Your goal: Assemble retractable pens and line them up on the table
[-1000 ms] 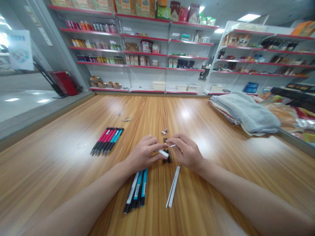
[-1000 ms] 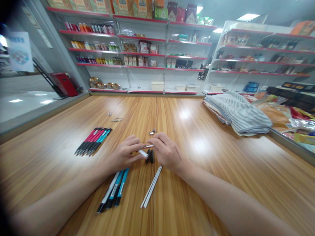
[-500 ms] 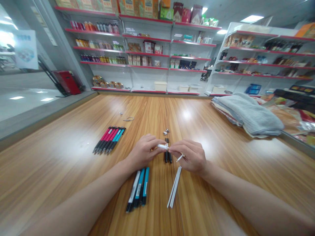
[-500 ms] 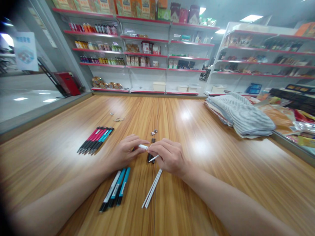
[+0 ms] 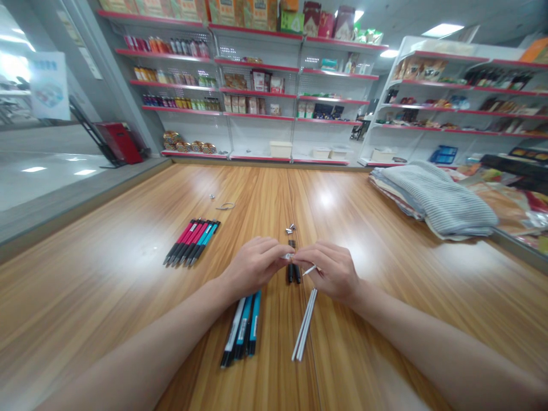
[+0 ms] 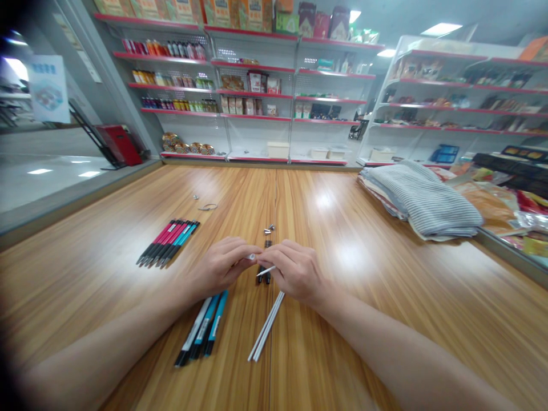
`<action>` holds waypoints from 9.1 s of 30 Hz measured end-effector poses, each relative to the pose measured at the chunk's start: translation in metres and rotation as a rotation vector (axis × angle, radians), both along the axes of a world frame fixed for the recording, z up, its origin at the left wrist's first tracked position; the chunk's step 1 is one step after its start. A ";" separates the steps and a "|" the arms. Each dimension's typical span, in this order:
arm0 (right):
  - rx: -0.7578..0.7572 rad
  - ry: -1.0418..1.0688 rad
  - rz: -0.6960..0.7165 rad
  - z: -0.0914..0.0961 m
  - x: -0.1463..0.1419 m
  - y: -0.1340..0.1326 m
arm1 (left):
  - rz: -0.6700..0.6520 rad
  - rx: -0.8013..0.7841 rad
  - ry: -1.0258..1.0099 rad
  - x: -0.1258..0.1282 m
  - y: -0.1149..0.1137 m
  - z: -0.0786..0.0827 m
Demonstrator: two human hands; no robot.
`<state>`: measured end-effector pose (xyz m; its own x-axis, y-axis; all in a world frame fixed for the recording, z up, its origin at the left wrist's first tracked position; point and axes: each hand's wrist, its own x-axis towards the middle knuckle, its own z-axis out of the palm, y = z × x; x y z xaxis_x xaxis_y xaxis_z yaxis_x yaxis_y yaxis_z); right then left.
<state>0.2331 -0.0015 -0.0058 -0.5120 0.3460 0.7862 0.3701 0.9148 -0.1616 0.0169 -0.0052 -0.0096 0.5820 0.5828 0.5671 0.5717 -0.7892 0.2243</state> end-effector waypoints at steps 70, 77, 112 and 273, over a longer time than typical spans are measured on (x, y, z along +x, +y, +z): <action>-0.162 0.029 0.245 0.004 0.002 -0.006 | -0.030 -0.039 -0.056 -0.003 0.001 -0.002; -0.194 0.016 0.237 -0.001 0.003 -0.004 | -0.034 -0.044 -0.096 -0.004 0.000 -0.001; -0.167 0.021 0.193 -0.001 0.000 -0.004 | -0.007 0.070 0.116 -0.002 0.001 0.000; -0.443 -0.300 -0.192 -0.006 -0.004 0.003 | -0.039 -0.808 -1.339 -0.023 0.026 0.004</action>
